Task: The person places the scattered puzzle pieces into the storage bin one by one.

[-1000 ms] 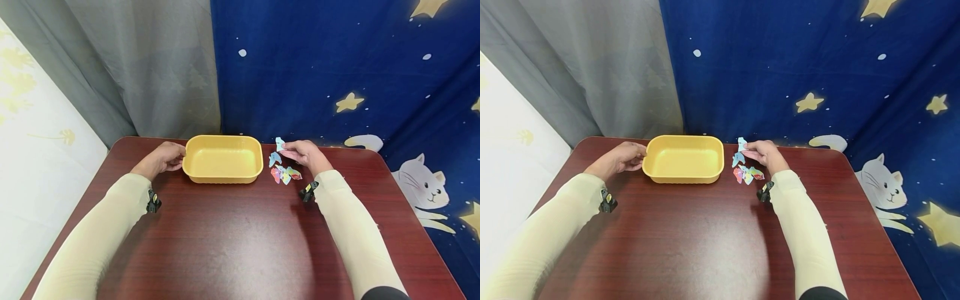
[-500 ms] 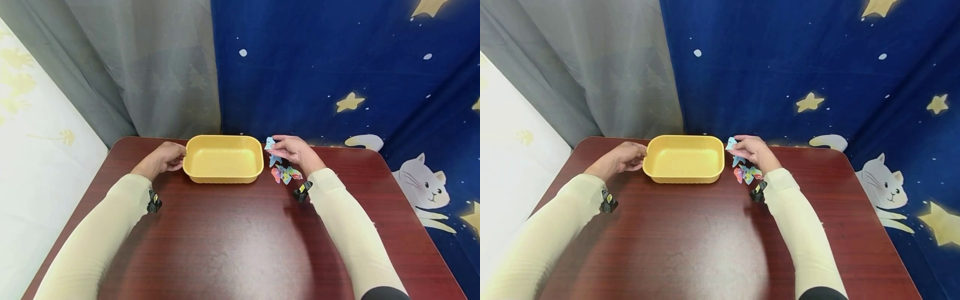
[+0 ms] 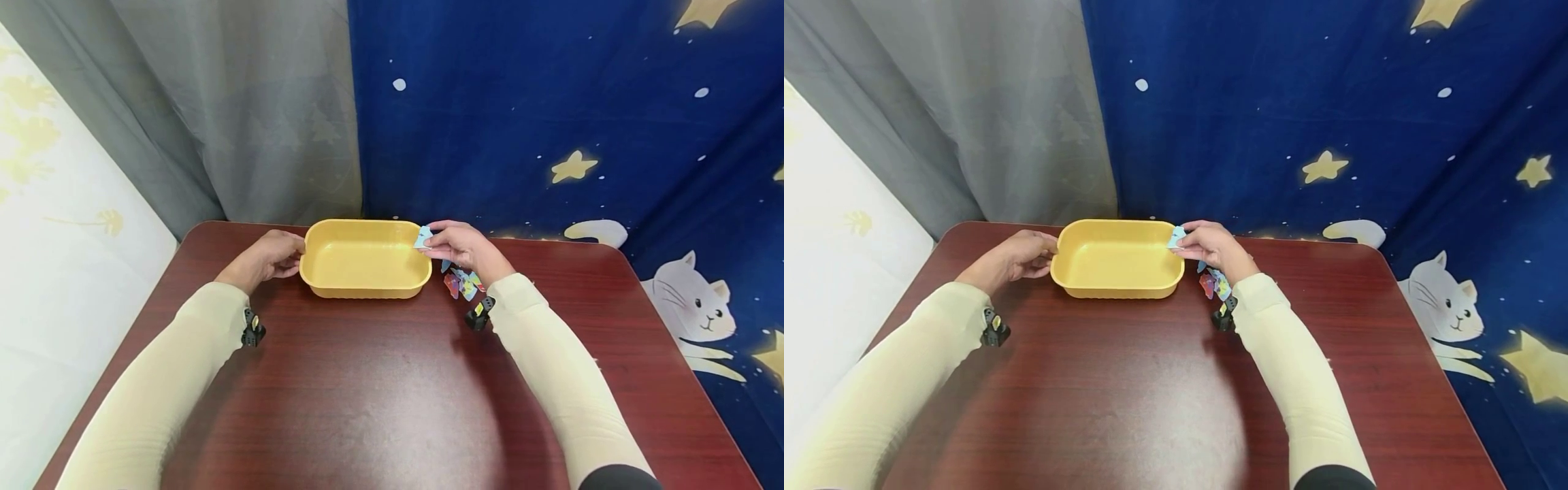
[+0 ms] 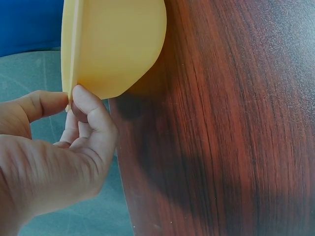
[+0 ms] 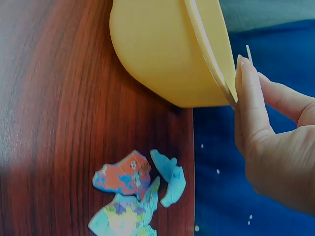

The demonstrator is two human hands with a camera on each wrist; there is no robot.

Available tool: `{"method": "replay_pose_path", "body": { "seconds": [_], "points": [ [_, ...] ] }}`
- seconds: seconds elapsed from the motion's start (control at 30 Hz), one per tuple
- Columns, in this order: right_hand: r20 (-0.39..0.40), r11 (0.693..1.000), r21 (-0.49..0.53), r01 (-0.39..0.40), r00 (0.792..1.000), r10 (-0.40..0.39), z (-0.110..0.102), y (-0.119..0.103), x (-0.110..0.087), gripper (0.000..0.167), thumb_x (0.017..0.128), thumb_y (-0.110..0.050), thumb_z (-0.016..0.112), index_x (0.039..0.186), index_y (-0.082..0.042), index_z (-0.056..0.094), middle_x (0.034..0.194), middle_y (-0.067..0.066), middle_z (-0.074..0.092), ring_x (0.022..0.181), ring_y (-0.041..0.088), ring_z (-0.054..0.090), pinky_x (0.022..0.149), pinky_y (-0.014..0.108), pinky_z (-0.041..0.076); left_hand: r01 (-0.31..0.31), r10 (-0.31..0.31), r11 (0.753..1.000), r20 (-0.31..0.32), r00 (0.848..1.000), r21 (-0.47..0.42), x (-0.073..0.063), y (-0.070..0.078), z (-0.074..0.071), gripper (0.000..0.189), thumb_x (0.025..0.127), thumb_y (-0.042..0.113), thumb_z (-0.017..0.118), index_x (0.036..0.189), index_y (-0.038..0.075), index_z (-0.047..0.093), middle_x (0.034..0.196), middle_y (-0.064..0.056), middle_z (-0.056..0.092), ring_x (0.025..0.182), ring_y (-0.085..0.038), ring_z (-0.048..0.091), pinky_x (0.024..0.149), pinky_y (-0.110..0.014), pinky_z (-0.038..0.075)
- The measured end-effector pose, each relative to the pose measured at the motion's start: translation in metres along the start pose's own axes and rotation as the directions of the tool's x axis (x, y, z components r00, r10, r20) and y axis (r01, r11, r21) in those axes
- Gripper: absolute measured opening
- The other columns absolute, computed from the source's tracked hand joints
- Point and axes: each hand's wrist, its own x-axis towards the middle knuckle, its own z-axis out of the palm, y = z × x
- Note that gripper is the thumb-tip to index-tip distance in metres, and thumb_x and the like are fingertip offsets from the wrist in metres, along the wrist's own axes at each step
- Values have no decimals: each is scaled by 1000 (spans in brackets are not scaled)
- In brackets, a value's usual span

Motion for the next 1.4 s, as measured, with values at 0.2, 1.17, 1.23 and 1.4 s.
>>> {"method": "replay_pose_path", "body": {
  "seconds": [0.2, 1.17, 1.23, 1.4],
  "points": [
    [9, 999, -38, 33, 999, -32, 12, 2, 2, 53, 89, 15, 56, 136, -5, 42, 93, 17, 66, 72, 25, 72, 70, 33, 59, -3, 3, 1000, -1, 1000, -1, 1, 1, -1, 30, 95, 12, 49, 124, 5, 48, 75, -1, 54, 59, -9, 56, 61, -20, 54],
    [10, 977, -209, 39, 999, -38, 79, 31, 35, 58, 82, 22, 52, 135, -1, 48, 102, 16, 55, 79, 22, 62, 96, 40, 50, 5, -5, 1000, 15, 1000, -22, 4, -1, -1, 41, 95, 11, 48, 136, 3, 44, 78, -2, 54, 62, -9, 55, 60, -20, 53],
    [11, 975, -221, 36, 999, -34, 82, 33, 37, 58, 83, 21, 53, 136, -3, 50, 103, 16, 55, 80, 21, 62, 95, 39, 52, 7, -7, 1000, 16, 1000, -26, 4, -1, -1, 41, 95, 11, 48, 135, 3, 45, 78, -1, 53, 62, -9, 55, 60, -20, 53],
    [16, 971, -240, 19, 1000, -16, 87, 36, 41, 59, 85, 18, 56, 138, -6, 52, 106, 15, 54, 82, 20, 62, 84, 32, 57, 5, -4, 1000, 19, 1000, -16, 3, 0, -2, 41, 95, 11, 48, 135, 3, 44, 77, -1, 54, 61, -9, 55, 61, -20, 53]
  ]
}}
